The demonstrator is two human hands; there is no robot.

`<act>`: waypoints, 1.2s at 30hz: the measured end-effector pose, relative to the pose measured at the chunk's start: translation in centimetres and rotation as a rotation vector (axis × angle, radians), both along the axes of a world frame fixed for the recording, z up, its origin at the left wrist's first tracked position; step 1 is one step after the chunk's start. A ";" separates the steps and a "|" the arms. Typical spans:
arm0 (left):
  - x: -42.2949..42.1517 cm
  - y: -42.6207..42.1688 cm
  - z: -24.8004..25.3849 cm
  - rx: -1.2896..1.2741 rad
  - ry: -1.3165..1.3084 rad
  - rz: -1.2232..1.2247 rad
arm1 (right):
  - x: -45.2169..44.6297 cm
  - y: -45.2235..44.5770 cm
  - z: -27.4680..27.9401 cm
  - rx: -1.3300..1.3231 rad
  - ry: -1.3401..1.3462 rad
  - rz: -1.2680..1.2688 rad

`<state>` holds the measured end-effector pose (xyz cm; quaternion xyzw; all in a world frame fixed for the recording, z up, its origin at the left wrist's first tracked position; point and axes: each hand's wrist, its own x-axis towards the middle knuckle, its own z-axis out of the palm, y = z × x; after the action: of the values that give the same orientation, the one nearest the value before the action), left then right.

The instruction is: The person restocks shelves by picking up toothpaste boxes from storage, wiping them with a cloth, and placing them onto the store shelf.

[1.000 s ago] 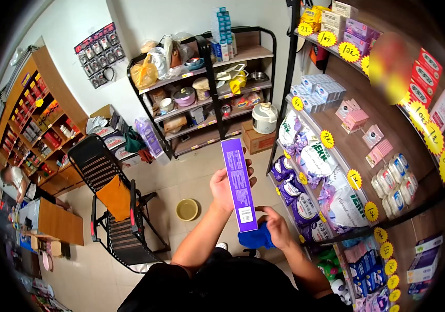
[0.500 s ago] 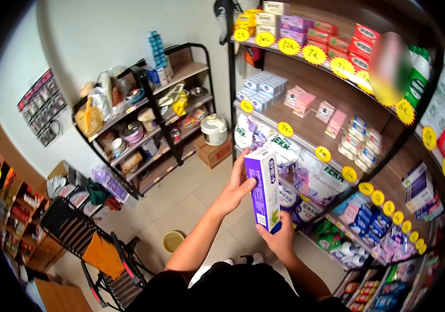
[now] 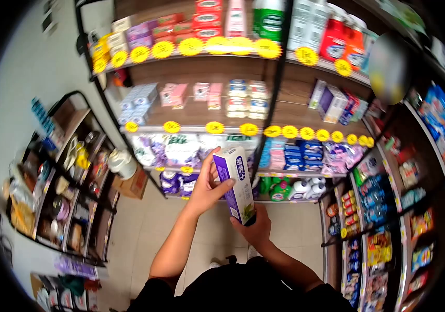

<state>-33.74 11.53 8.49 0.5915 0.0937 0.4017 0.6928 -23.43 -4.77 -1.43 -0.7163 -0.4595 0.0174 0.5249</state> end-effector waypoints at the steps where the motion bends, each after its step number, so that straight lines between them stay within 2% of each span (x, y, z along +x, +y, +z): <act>1: 1.8 -1.1 0.4 0.023 0.004 0.016 | 1.1 -0.7 0.0 -0.037 0.013 -0.056; 4: 7.3 -4.1 0.7 0.053 0.102 0.053 | 5.0 -2.3 0.0 -0.031 0.042 -0.162; 9: 16.2 -7.2 -1.8 -0.002 0.272 0.062 | 12.0 -5.6 -0.8 0.024 0.058 -0.273; 11: 20.4 -8.9 -2.8 0.078 0.182 0.082 | 15.9 -6.8 -1.8 0.044 -0.049 -0.334; 12: 22.2 -10.3 -2.4 0.135 0.195 0.121 | 17.7 -7.4 -1.9 0.054 -0.025 -0.337; 13: 23.6 -11.6 -1.7 0.284 0.314 0.212 | 19.6 -8.0 -1.8 0.056 -0.026 -0.330; 19: 33.8 -13.8 -1.7 0.198 0.358 0.170 | 30.3 -10.4 -1.8 -0.068 0.011 -0.318; 25: 40.7 -11.6 -2.1 0.154 0.440 0.188 | 37.7 -10.5 -0.1 -0.230 0.016 -0.205; 26: 42.3 -10.0 -3.7 0.288 0.390 0.214 | 39.0 -10.1 -0.3 -0.199 0.006 -0.149; 27: 43.2 -9.9 -2.5 0.269 0.354 0.184 | 40.3 -9.5 -0.3 -0.169 -0.004 -0.094; 31: 49.0 -4.9 -3.9 0.289 0.250 0.104 | 46.3 -5.1 -1.3 -0.130 0.234 -0.029; 32: 50.4 -3.7 -3.9 0.234 0.213 0.076 | 48.0 -3.7 -2.1 -0.117 0.119 -0.096; 36: 56.2 1.2 -4.1 0.180 0.141 0.062 | 52.8 -0.2 2.2 -0.237 0.277 -0.028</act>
<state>22.47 12.76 4.41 0.6748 0.1242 0.3871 0.6159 29.41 -5.01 0.81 -0.7702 -0.3674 0.1627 0.4953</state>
